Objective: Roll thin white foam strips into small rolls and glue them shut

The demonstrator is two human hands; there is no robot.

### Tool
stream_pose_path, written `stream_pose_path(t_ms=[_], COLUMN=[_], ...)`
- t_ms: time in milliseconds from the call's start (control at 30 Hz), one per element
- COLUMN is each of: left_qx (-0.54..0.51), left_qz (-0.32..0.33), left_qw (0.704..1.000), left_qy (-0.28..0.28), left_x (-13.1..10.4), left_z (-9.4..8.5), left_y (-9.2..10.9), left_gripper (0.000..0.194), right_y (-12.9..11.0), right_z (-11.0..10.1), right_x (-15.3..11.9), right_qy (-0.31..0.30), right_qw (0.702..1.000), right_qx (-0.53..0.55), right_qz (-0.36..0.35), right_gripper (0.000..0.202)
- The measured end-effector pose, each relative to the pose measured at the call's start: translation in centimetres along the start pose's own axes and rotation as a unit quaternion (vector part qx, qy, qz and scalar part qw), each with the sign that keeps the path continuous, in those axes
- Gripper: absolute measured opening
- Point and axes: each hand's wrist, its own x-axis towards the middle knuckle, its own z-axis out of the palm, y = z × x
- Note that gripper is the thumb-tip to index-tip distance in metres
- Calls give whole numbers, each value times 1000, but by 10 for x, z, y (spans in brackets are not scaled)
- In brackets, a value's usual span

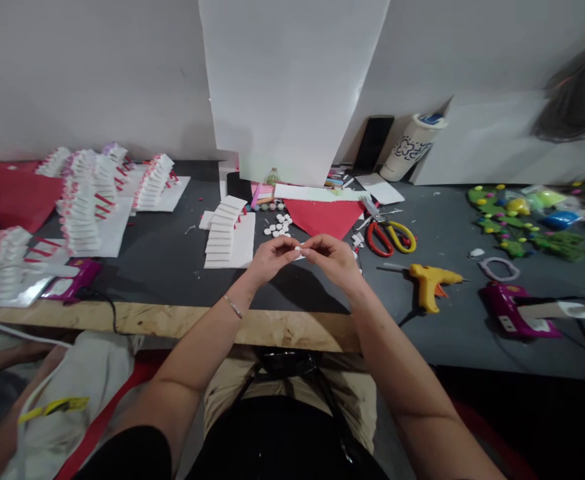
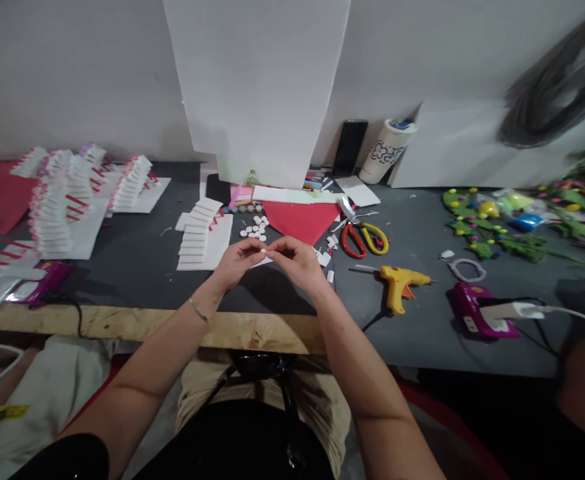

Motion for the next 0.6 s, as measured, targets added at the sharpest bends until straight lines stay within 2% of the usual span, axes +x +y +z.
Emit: stream_pose_path(t_ms=[233,400,600], left_qx=[-52,-102,-94], left_qz=[-4,-17,-29], left_qw=[999,995,995], left_qy=[9,12,-9], left_x=[-2,-1,-1], left_z=[2,4,3], left_y=[0,0,0], left_gripper=[34,36,32], right_y=[0,0,0], right_z=[3,1,-2], right_x=[0,0,-2], right_qy=[-12,-29,-18], right_qw=[1000,999,995], right_qx=[8,-12,-53], right_qz=[-10,-41,-81], right_gripper=[32,31,22])
